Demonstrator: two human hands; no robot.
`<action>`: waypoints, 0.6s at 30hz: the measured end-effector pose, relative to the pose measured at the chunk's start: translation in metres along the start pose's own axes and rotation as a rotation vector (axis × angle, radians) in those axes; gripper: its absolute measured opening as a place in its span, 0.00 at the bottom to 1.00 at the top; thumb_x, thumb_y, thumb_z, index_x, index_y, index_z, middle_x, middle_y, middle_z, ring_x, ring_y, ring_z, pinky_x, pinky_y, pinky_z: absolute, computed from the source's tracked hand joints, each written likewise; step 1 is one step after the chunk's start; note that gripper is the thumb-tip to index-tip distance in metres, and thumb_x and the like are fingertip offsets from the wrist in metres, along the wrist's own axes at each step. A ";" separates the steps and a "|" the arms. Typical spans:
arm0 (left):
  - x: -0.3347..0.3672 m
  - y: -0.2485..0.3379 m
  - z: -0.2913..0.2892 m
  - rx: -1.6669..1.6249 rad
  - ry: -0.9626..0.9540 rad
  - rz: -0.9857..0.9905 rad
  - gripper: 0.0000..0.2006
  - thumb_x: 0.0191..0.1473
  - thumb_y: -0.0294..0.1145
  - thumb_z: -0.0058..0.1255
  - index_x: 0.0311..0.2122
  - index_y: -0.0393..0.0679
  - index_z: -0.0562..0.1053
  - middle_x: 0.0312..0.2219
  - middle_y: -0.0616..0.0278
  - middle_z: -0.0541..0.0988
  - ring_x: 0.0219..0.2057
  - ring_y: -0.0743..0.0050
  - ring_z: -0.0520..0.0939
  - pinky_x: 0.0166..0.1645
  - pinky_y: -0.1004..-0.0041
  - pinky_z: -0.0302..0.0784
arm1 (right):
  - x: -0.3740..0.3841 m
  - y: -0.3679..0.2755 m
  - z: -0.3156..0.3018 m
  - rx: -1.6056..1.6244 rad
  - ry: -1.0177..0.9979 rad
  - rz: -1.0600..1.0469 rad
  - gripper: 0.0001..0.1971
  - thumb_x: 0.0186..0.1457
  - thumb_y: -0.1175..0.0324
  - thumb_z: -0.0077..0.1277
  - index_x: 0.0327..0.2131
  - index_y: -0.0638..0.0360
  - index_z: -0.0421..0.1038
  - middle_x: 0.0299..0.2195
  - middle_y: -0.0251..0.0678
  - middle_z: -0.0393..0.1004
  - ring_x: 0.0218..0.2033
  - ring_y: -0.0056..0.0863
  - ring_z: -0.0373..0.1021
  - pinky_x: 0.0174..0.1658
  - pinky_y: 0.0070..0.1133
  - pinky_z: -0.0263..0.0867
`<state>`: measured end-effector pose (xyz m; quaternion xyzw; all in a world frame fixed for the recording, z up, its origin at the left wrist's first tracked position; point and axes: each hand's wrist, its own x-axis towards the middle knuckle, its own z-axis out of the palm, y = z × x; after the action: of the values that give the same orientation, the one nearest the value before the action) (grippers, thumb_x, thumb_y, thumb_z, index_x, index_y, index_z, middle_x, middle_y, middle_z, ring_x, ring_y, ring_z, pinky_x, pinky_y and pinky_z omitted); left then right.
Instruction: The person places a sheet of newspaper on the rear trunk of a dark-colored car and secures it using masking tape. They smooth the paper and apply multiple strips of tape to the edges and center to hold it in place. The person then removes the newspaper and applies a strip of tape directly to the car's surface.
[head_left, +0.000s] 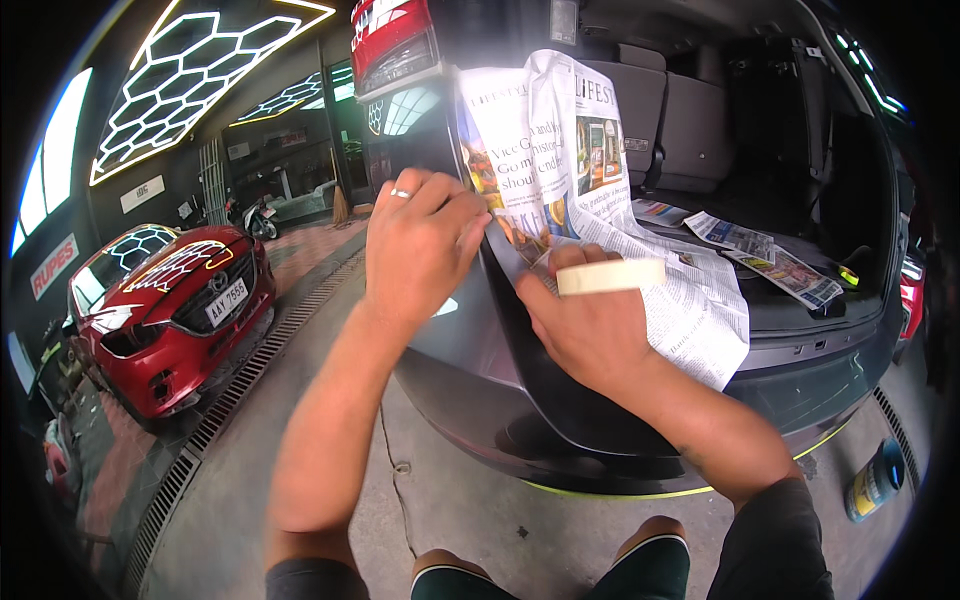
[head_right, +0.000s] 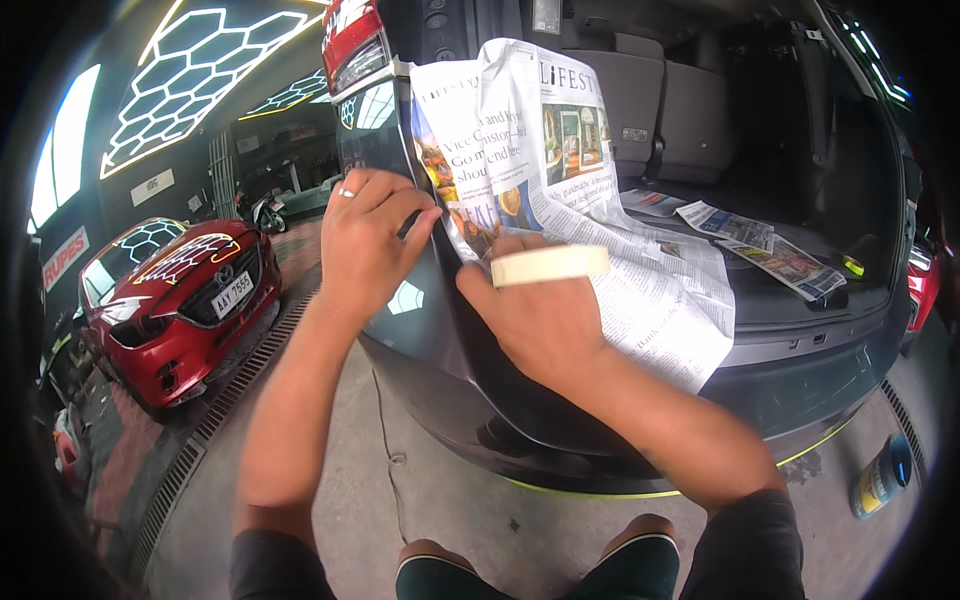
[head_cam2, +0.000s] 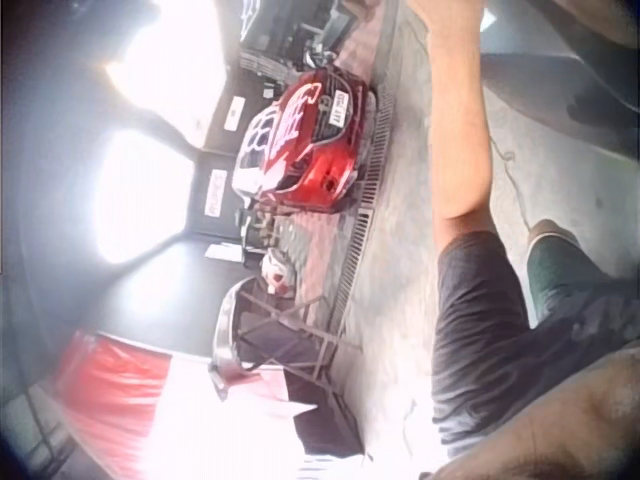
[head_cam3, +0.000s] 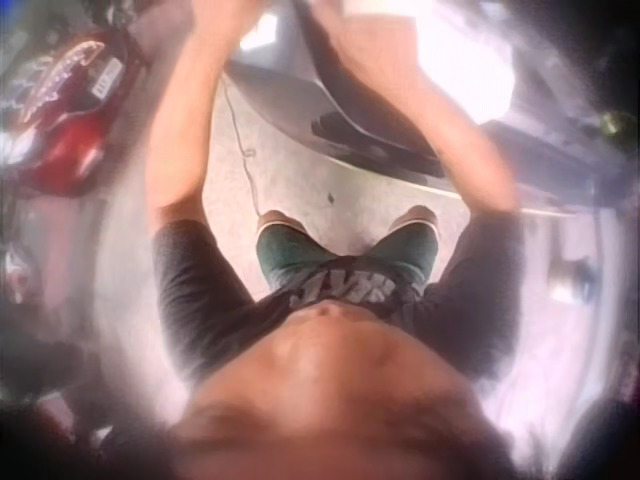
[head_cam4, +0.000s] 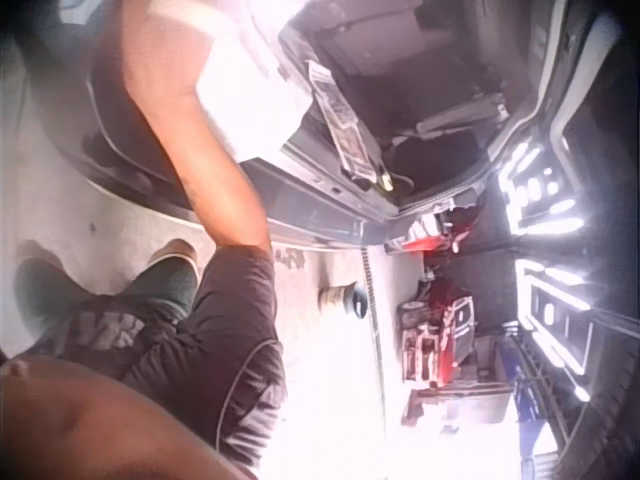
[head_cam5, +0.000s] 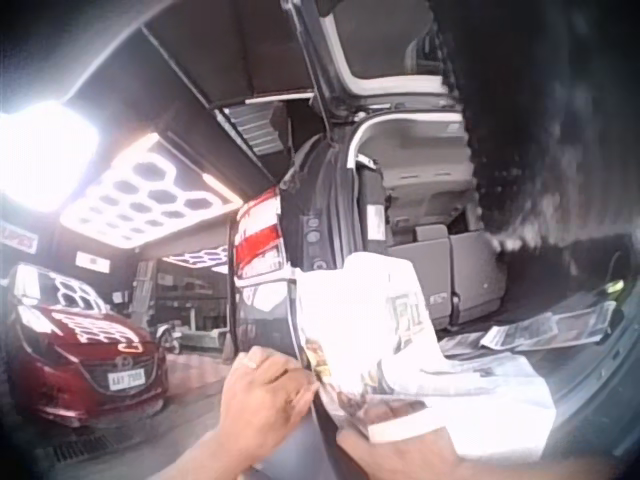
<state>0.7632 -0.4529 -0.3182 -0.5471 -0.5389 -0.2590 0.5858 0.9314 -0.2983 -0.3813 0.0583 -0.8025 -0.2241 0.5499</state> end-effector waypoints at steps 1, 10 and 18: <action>0.004 -0.008 0.000 -0.001 -0.030 0.057 0.10 0.46 0.27 0.75 0.34 0.45 0.85 0.39 0.69 0.84 0.48 0.60 0.82 0.52 0.59 0.76 | -0.002 0.000 0.005 -0.061 0.042 -0.016 0.10 0.50 0.66 0.60 0.39 0.47 0.78 0.36 0.36 0.72 0.39 0.38 0.73 0.36 0.36 0.68; 0.015 -0.045 -0.008 0.104 -0.170 0.425 0.13 0.53 0.31 0.67 0.45 0.46 0.85 0.54 0.63 0.83 0.64 0.55 0.77 0.65 0.55 0.74 | -0.009 0.004 -0.006 -0.210 0.099 0.006 0.14 0.47 0.68 0.61 0.41 0.48 0.80 0.41 0.32 0.72 0.40 0.33 0.70 0.36 0.33 0.64; 0.017 -0.063 -0.001 0.143 -0.223 0.523 0.20 0.53 0.33 0.65 0.53 0.48 0.83 0.59 0.63 0.82 0.68 0.55 0.74 0.69 0.54 0.70 | -0.014 -0.003 -0.011 0.039 0.050 0.211 0.16 0.43 0.74 0.71 0.40 0.50 0.85 0.36 0.33 0.75 0.38 0.40 0.72 0.38 0.36 0.68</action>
<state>0.7121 -0.4661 -0.2796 -0.6499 -0.4575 0.0010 0.6069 0.9461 -0.2996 -0.3913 -0.0100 -0.7945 -0.1477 0.5889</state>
